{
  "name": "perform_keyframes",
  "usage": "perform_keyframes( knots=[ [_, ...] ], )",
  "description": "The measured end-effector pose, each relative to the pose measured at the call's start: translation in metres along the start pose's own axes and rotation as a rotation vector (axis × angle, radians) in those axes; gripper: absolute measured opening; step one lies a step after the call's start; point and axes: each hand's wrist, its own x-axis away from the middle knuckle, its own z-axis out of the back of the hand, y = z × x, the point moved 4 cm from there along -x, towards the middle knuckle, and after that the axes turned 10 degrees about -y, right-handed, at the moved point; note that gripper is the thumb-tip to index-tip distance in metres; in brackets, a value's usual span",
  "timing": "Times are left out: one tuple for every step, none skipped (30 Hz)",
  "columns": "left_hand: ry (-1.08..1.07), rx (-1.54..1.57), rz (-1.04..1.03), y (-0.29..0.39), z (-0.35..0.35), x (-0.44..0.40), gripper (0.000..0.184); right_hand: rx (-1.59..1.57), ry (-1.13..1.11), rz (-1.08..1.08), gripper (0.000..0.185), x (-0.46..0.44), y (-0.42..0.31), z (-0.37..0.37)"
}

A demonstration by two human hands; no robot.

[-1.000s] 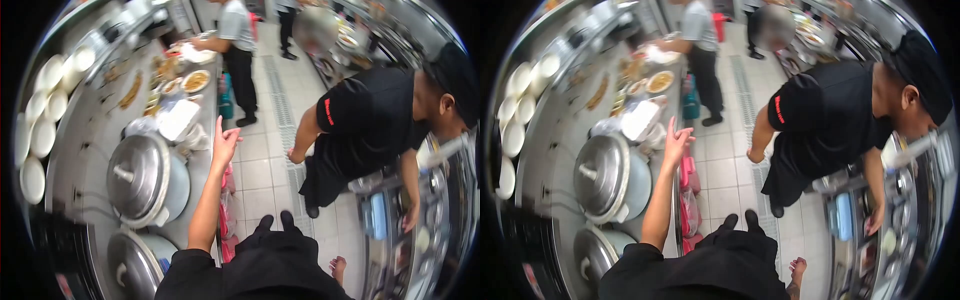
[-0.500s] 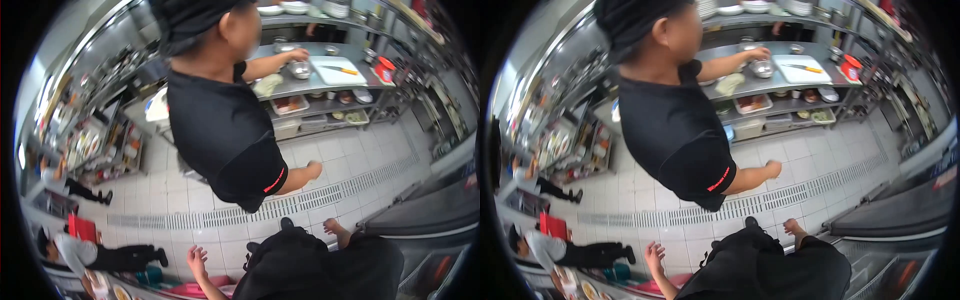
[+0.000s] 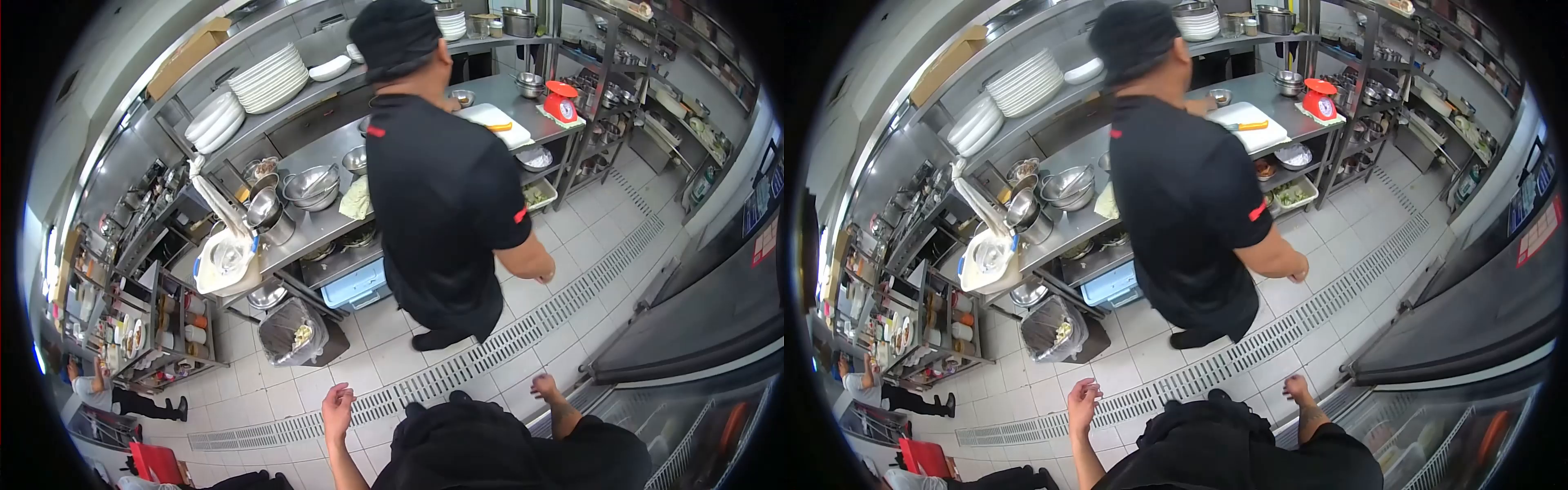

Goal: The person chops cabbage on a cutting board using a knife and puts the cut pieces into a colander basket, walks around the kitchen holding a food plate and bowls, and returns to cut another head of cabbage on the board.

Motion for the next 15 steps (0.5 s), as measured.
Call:
perform_keyframes(
  knots=[
    [0.003,0.010,0.005,0.001,-0.003,-0.006,0.026,-0.057,0.033,-0.054,0.024,0.006,0.018,0.009],
    [-0.015,-0.010,0.013,0.004,-0.007,-0.013,0.026,-0.116,0.046,-0.113,0.021,-0.004,0.051,0.022],
    [-0.031,-0.028,0.024,0.003,-0.009,-0.018,0.027,-0.171,0.058,-0.173,0.019,-0.016,0.081,0.031],
    [-0.048,-0.029,0.019,-0.004,-0.009,-0.028,0.028,-0.147,0.060,-0.177,0.019,-0.008,0.088,0.031],
    [-0.035,-0.008,0.031,-0.009,-0.009,-0.037,0.028,-0.160,0.051,-0.201,0.018,0.007,0.092,0.027],
    [-0.056,-0.033,0.007,-0.011,-0.008,-0.047,0.029,-0.175,0.043,-0.224,0.017,0.022,0.092,0.023],
    [-0.082,-0.061,-0.019,-0.009,-0.009,-0.058,0.029,-0.196,0.039,-0.247,0.017,0.030,0.090,0.020],
    [-0.094,-0.066,-0.009,-0.003,-0.008,-0.067,0.028,-0.183,0.049,-0.249,0.017,0.027,0.091,0.020],
    [-0.101,-0.055,-0.005,-0.001,-0.008,-0.078,0.028,0.155,-0.063,0.001,0.017,0.019,0.079,0.012],
    [-0.100,-0.055,-0.019,0.001,-0.006,-0.091,0.028,0.233,-0.100,0.082,0.018,0.014,0.065,-0.001],
    [-0.101,-0.058,-0.036,0.003,-0.003,-0.104,0.027,0.307,-0.132,0.166,0.019,0.010,0.050,-0.015],
    [-0.100,-0.065,-0.038,0.004,-0.001,-0.120,0.025,0.125,-0.085,0.084,0.020,-0.003,0.022,-0.033],
    [-0.113,-0.061,-0.032,0.002,0.001,-0.138,0.025,0.142,-0.039,0.110,0.019,-0.017,-0.006,-0.053],
    [-0.138,-0.077,-0.103,0.003,0.003,-0.157,0.025,0.208,-0.025,0.095,0.027,-0.033,-0.037,-0.070],
    [-0.162,-0.090,-0.172,0.008,0.005,-0.173,0.024,0.361,0.001,0.142,0.026,-0.054,-0.072,-0.089]
  ],
)
